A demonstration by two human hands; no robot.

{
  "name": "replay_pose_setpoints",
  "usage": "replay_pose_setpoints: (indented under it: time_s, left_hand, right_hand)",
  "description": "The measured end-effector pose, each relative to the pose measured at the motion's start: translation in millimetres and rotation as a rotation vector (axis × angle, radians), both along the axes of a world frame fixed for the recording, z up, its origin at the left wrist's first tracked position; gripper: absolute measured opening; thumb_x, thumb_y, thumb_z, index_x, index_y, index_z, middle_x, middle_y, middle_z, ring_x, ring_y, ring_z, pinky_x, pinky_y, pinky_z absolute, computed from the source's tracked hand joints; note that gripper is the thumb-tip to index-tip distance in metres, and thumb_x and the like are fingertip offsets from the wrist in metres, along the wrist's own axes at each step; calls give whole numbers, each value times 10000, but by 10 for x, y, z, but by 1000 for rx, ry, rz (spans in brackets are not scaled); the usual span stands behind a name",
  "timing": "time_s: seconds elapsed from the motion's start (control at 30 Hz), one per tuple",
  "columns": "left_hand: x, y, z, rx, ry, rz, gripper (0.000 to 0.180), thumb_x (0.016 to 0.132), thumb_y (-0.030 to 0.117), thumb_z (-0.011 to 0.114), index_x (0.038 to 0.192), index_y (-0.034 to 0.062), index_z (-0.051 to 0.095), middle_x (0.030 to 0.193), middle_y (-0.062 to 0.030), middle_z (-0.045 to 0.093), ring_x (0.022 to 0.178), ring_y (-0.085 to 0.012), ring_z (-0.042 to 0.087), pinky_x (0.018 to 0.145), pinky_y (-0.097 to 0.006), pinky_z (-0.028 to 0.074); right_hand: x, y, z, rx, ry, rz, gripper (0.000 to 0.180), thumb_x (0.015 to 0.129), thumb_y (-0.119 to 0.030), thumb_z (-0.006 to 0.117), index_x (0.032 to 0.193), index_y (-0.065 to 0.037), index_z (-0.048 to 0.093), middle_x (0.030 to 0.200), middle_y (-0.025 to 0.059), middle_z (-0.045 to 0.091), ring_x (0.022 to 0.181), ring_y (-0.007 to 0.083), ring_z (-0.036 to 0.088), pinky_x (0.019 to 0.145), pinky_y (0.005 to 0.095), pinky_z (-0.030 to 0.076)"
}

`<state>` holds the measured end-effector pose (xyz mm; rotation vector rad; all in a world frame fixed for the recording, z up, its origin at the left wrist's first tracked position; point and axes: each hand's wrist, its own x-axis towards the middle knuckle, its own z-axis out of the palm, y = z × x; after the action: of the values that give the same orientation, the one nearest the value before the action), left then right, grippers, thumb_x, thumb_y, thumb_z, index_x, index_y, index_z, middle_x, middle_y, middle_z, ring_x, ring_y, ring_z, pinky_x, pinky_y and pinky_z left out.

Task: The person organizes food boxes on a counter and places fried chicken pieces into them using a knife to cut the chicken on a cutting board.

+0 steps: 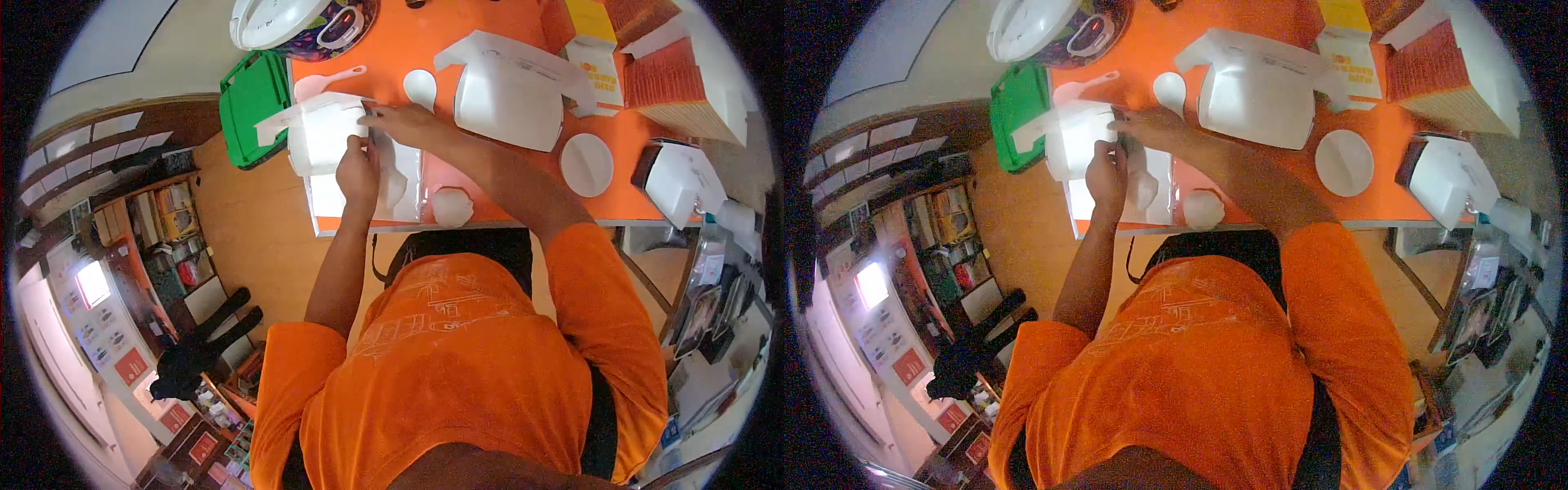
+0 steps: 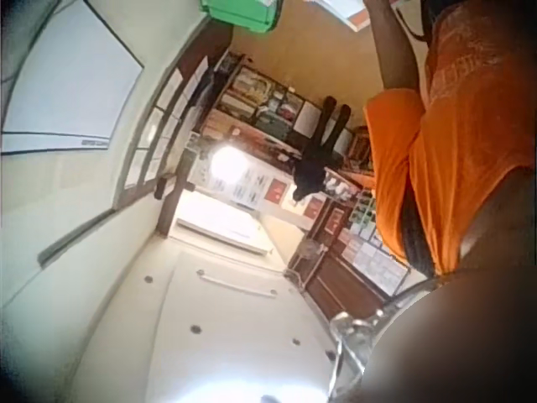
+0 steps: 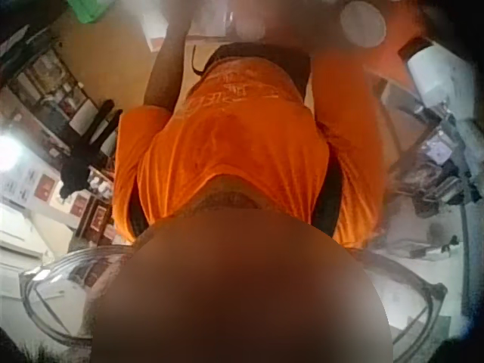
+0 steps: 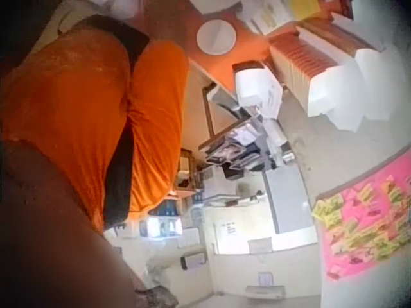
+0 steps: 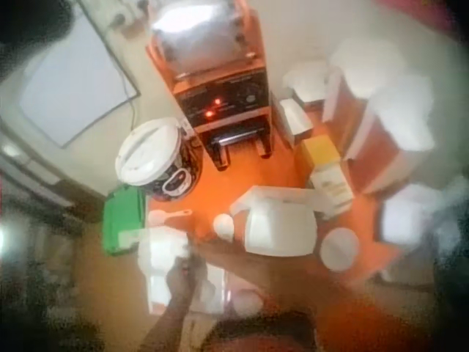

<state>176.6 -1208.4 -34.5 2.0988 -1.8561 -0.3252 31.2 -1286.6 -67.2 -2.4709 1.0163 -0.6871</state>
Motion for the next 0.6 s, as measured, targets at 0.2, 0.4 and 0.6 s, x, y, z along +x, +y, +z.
replay_pose_setpoints:
  time_s: [0.2, 0.4, 0.6]
  left_hand:
    - [47, 94, -31, -106, -4, 96, 114, 873, 133, 622, 953, 73, 568, 844, -133, 664, 731, -344, 641, 651, -433, 501]
    - [101, 46, -178, -155, -17, -30, 108, 858, 78, 606, 956, 41, 581, 1023, -128, 623, 905, -329, 606, 762, -404, 499]
    - [131, 7, -136, -216, -42, -124, 190, 857, 135, 636, 991, 25, 560, 1004, -144, 579, 962, -338, 553, 854, -435, 443]
  right_hand:
    - [154, -29, 36, 230, 125, 39, 281, 902, -235, 454, 1146, -171, 577, 1100, 149, 638, 976, 338, 638, 806, 457, 519]
    - [222, 100, 29, 335, 160, 51, 211, 907, -226, 455, 1025, -119, 593, 988, 134, 644, 969, 328, 643, 797, 465, 515]
    - [54, 431, 294, 355, 48, -32, 244, 923, -247, 491, 1064, -104, 630, 970, 162, 676, 894, 364, 672, 781, 503, 527]
